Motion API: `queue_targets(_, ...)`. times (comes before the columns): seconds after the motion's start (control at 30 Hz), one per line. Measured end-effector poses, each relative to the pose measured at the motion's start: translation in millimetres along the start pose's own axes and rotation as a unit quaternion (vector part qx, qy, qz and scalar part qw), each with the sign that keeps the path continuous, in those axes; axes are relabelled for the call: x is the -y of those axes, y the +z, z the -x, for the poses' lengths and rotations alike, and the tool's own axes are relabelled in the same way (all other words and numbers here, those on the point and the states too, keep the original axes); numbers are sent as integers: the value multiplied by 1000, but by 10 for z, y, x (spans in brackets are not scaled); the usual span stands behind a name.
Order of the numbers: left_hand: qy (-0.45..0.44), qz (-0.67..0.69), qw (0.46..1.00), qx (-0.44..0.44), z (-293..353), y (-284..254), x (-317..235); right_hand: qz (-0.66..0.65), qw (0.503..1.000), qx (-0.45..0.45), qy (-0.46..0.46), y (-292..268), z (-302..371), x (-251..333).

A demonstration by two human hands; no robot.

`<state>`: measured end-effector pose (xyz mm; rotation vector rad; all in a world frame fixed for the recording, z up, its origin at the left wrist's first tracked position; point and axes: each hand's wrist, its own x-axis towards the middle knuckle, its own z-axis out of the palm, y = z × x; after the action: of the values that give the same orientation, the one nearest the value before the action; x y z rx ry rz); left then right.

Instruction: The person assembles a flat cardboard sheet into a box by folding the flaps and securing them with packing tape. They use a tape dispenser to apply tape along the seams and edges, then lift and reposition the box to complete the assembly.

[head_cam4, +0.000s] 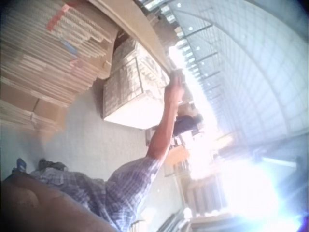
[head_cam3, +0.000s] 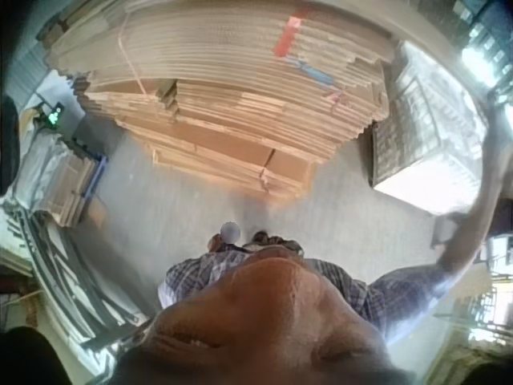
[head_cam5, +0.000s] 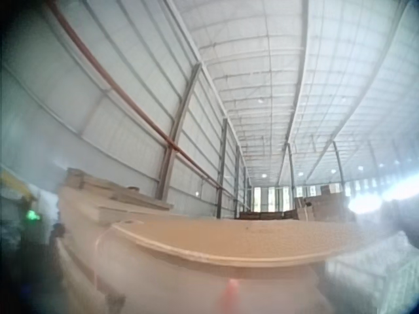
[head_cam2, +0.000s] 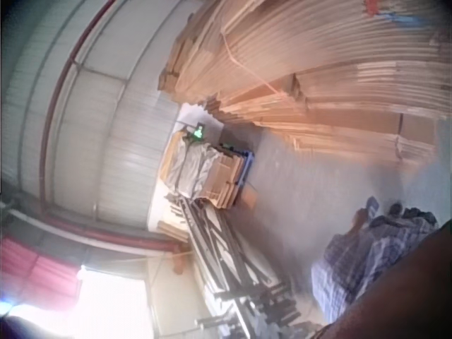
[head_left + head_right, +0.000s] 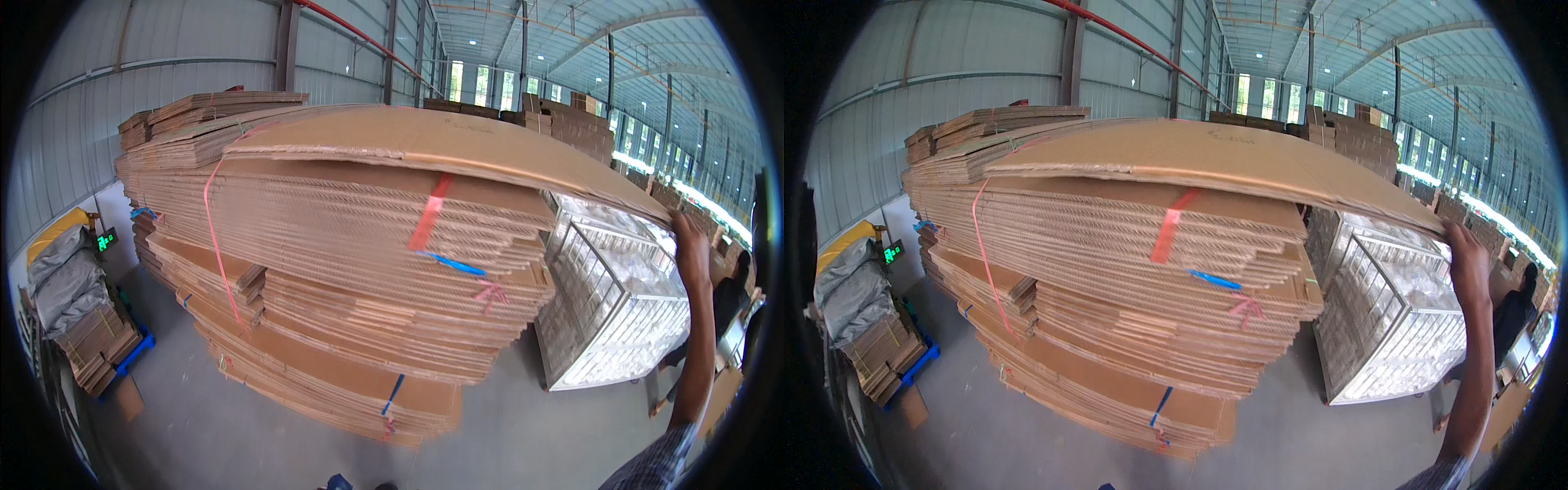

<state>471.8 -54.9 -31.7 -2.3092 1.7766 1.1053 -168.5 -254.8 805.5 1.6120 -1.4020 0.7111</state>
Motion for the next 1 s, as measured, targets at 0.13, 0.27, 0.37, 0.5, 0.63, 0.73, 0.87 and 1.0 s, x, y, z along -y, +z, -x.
queue_targets(0.13,-75,81,991,-75,151,-49,-41,31,999,-27,1,-840,894,-465)
queue_targets(0.27,-149,269,934,-184,388,-416,-312,-73,996,-50,34,-1508,1443,-576)
queue_targets(0.37,-70,564,764,-306,762,-893,-710,-485,823,-37,295,-1682,1467,-455)
queue_targets(0.5,74,590,767,-242,1483,-1847,-1187,-641,662,102,375,-1570,1061,-416)
queue_targets(0.63,145,600,733,-284,2216,-2682,-1575,-697,591,112,390,-1276,1040,-402)
queue_targets(0.73,188,629,715,-239,2781,-3245,-1775,-739,573,82,344,-1152,1542,-81)
queue_targets(0.87,310,604,703,-212,3372,-3672,-2068,-699,591,8,403,-1351,2330,789)
queue_targets(1.0,368,623,674,-149,3564,-3775,-2279,-725,563,-31,396,-1783,2965,1790)
